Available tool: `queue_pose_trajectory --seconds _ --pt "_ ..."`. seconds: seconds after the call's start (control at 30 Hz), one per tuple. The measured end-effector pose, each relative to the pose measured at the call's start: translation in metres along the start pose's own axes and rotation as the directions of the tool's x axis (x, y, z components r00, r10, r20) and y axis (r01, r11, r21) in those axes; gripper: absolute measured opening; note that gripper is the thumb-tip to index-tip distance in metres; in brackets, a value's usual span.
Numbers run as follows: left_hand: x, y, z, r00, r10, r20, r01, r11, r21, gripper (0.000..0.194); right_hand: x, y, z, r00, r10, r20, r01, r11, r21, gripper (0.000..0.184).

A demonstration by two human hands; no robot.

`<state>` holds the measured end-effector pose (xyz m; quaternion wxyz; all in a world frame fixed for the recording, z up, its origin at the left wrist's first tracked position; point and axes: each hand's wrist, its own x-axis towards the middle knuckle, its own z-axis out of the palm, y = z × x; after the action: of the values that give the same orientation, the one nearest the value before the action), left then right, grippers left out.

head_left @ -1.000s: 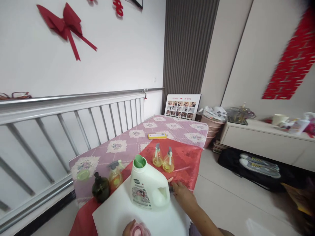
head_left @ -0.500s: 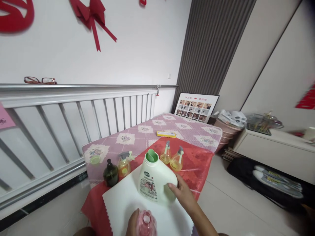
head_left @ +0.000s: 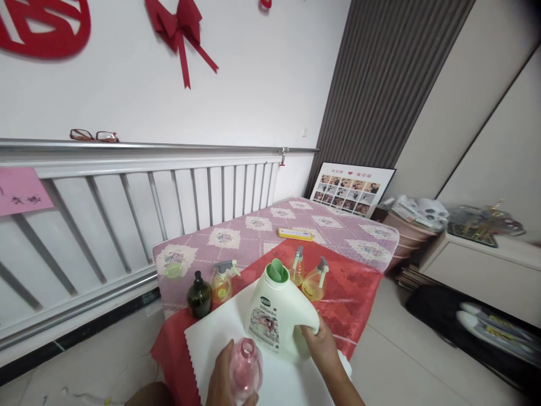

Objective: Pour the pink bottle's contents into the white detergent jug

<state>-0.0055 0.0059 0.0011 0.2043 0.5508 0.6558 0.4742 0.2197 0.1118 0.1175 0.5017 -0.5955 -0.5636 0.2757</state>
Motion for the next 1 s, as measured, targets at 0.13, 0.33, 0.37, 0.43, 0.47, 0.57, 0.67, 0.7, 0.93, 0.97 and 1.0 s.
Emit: queue_pose_trajectory --seconds 0.13,0.33,0.37,0.43,0.47,0.57,0.67,0.7,0.93,0.97,1.0 --pt "0.031 -0.006 -0.008 0.996 0.062 -0.067 -0.06 0.997 0.04 0.081 0.001 0.003 0.001 1.0 0.008 -0.028 -0.009 1.0 -0.01 0.035" --pt "0.049 -0.016 -0.012 0.997 0.055 -0.051 -0.052 0.997 0.058 0.081 0.001 0.002 0.001 0.998 0.026 -0.049 -0.027 1.0 -0.007 0.036" --pt "0.048 -0.019 -0.012 0.998 0.05 -0.046 -0.047 0.997 0.062 0.083 0.002 0.001 0.0 0.998 0.033 -0.044 -0.033 0.999 -0.005 0.035" --pt "0.044 -0.023 -0.011 0.998 0.031 -0.045 -0.027 0.997 0.078 0.086 0.002 -0.002 -0.001 0.998 0.049 -0.025 -0.049 0.999 0.001 0.033" --pt "0.042 -0.024 -0.01 0.999 0.019 -0.044 -0.015 0.996 0.09 0.088 0.003 -0.003 -0.001 0.998 0.06 -0.011 -0.06 0.998 0.005 0.032" --pt "0.04 -0.025 -0.008 0.999 -0.011 -0.035 0.015 0.994 0.109 0.095 0.003 -0.008 -0.004 0.994 0.1 0.049 -0.101 0.995 0.021 0.029" --pt "0.041 -0.022 -0.008 0.999 -0.025 -0.037 0.029 0.995 0.099 0.095 0.003 -0.012 -0.007 0.982 0.136 0.134 -0.144 0.989 0.047 0.031" --pt "0.041 -0.021 -0.009 0.999 -0.033 -0.04 0.037 0.995 0.097 0.094 0.002 -0.013 -0.008 0.977 0.144 0.158 -0.155 0.986 0.056 0.031" --pt "0.042 -0.021 -0.009 0.999 -0.04 -0.036 0.043 0.995 0.085 0.094 0.0 -0.015 -0.01 0.975 0.142 0.171 -0.153 0.987 0.054 0.027" --pt "0.042 -0.022 -0.008 0.998 -0.036 -0.042 0.04 0.995 0.091 0.093 0.0 -0.014 -0.009 0.978 0.134 0.16 -0.143 0.989 0.045 0.027" --pt "0.042 -0.023 -0.007 0.998 -0.029 -0.05 0.034 0.995 0.095 0.092 0.001 -0.012 -0.009 0.982 0.125 0.145 -0.131 0.991 0.033 0.027"
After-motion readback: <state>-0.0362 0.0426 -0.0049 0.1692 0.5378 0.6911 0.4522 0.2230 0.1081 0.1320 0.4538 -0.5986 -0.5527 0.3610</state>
